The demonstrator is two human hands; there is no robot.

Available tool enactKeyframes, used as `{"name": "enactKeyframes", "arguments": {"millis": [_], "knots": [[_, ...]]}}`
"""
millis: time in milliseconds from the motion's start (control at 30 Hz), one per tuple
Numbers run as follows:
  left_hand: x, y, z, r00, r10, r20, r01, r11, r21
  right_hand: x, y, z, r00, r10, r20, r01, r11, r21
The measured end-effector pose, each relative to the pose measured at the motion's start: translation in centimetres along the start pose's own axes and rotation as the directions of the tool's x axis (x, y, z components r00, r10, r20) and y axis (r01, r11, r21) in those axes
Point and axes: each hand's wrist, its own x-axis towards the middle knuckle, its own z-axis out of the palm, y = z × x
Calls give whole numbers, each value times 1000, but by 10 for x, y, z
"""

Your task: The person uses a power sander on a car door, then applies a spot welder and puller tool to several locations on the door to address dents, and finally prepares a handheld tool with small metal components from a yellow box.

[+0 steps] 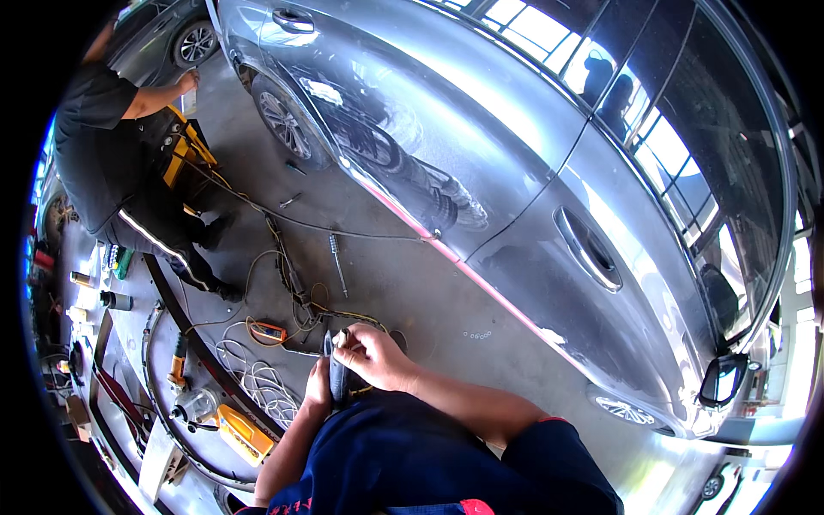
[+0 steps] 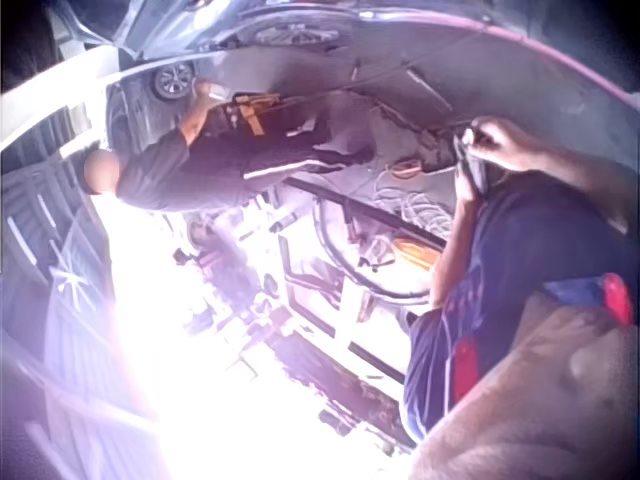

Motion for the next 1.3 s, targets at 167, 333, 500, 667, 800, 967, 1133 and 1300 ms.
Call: {"name": "enactKeyframes", "arguments": {"millis": [167,333,500,667,800,967,1133,1300], "knots": [[-18,-3,3,996,-73,-54,69,995,-66,0,5,-7,993,27,112,-20,998,-64],[-58,23,26,983,94,-155,-101,994,-39,10,-11,6,992,-104,74,128,856,-501],[-69,-8,-27,998,14,-67,-35,946,-321,30,-24,57,930,76,361,52,941,-334],[-80,-8,-56,974,146,174,-176,969,175,17,-15,86,799,-82,595,147,987,-61],[-94,-28,-80,955,87,283,-59,993,-107,21,-34,129,570,-25,821,248,958,-143],[-122,-53,-124,988,3,154,32,974,-222,24,-12,201,610,153,777,216,912,-349],[-141,-122,-172,994,28,106,25,883,-468,28,14,294,414,240,878,44,958,-283],[-172,-212,-197,981,-38,-189,-89,781,-619,57,105,401,471,457,754,-410,871,-272]]}}
